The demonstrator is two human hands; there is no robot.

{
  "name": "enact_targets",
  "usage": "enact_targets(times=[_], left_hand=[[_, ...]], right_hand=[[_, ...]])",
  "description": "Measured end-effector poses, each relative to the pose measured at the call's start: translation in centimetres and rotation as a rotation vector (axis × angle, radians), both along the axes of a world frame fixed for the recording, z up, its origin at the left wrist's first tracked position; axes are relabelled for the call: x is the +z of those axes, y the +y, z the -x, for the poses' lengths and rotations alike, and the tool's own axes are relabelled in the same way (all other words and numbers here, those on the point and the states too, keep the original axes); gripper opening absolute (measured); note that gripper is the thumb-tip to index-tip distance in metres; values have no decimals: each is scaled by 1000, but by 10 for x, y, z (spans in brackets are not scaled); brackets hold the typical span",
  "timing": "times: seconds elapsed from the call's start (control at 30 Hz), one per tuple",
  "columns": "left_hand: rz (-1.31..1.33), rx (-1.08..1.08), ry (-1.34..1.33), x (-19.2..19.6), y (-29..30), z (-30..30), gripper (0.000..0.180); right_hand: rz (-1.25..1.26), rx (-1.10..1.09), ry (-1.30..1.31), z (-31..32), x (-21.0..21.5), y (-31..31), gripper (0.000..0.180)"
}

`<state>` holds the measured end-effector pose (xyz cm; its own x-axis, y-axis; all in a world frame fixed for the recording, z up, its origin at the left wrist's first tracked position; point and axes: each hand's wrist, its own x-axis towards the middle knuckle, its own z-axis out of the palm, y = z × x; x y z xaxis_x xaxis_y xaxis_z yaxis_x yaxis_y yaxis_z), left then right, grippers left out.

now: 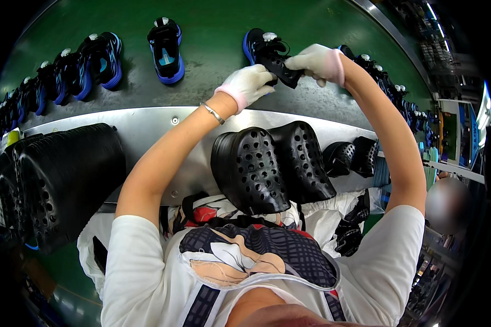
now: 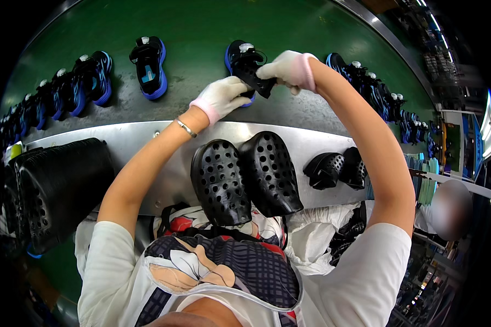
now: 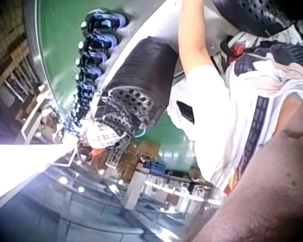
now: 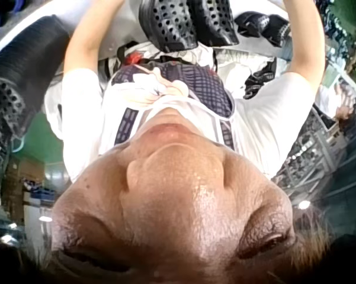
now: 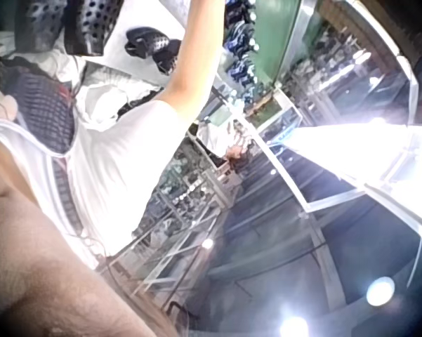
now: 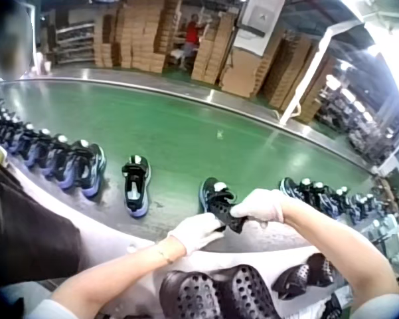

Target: The person, wearing gloves, picks up black plastic heel guards one at a time and presses them onto the back of blue and black sneakers lined up on a metal workbench.

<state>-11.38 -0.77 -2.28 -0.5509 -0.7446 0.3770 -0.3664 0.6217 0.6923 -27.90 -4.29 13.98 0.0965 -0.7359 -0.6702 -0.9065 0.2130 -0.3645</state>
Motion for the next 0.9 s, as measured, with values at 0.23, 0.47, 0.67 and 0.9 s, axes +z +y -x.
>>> enact_targets(times=[0.23,0.47,0.67,0.9], left_hand=[[-69,-33,-7,-6,-2,-4,28],[-235,-49,-213,-16,-12,2,30],[-405,-63,-421,-2,-25,8,34],[-372,-54,-422,-9,-26,6,35]], right_hand=[[214,244,456,-41,-49,-16,47],[323,274,545,-59,-81,-7,33],[362,240,449,-55,-97,-18,39],[325,620,644,-57,-71,-13,28]])
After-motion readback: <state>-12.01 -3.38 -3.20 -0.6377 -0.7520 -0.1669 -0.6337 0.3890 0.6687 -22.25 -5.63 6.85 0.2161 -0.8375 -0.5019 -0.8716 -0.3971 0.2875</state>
